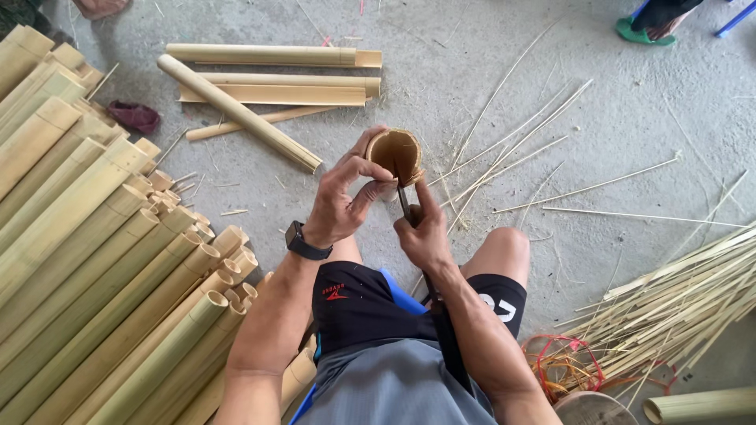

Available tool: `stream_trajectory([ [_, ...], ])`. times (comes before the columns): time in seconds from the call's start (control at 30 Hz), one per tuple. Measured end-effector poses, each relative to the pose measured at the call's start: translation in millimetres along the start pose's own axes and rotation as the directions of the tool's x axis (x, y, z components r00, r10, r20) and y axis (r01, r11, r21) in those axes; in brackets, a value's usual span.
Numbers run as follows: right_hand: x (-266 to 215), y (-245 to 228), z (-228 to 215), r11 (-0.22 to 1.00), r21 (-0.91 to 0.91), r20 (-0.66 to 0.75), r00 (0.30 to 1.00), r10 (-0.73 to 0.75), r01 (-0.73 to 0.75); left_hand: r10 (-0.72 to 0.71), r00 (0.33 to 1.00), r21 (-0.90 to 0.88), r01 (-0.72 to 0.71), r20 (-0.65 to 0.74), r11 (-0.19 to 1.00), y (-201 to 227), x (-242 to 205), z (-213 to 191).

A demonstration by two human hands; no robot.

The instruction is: The person sits on a low stool and uses a knife to carve the interior and edges of short bamboo segments. They repeatedly pick up segments, scrape the inside walls, trim the rims, and set the pieces aside among other bamboo pieces on the floor.

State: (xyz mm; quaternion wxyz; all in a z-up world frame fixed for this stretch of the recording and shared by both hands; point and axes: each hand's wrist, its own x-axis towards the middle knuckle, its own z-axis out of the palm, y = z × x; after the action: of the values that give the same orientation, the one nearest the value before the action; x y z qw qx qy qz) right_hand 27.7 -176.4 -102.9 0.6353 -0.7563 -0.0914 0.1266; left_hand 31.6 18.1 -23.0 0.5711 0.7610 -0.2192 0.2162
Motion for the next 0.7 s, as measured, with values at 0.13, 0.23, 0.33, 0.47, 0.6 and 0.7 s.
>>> stream_trajectory([
  [0.13,-21,-40,-20,0.888,0.425,0.216,0.972,0.091,-0.177,0.017,0.999,0.018,-0.018,0.051,1.0,9,1,-5],
  [0.23,-38,-83,-33,0.819,0.527,0.284,0.956,0.08,-0.225,0.019,0.998,0.092,-0.025,0.061,0.995,18,-3,-2],
  [0.33,-43,-111,-37,0.867,0.486,0.228,0.974,-0.006,-0.109,-0.007,1.0,0.112,0.005,0.014,0.994,27,-4,5],
  [0.47,-47,-116,-25,0.973,0.216,0.133,0.985,-0.11,0.08,-0.015,1.0,0.175,0.013,0.012,0.984,36,-8,9],
  [0.6,-48,-111,-18,0.994,0.089,0.107,0.991,-0.075,0.065,-0.036,0.999,0.212,0.036,-0.004,0.977,40,-11,11],
  [0.7,-47,-113,-18,0.996,0.05,0.106,0.992,-0.074,0.069,-0.054,0.999,0.214,0.055,-0.011,0.975,40,-13,13],
])
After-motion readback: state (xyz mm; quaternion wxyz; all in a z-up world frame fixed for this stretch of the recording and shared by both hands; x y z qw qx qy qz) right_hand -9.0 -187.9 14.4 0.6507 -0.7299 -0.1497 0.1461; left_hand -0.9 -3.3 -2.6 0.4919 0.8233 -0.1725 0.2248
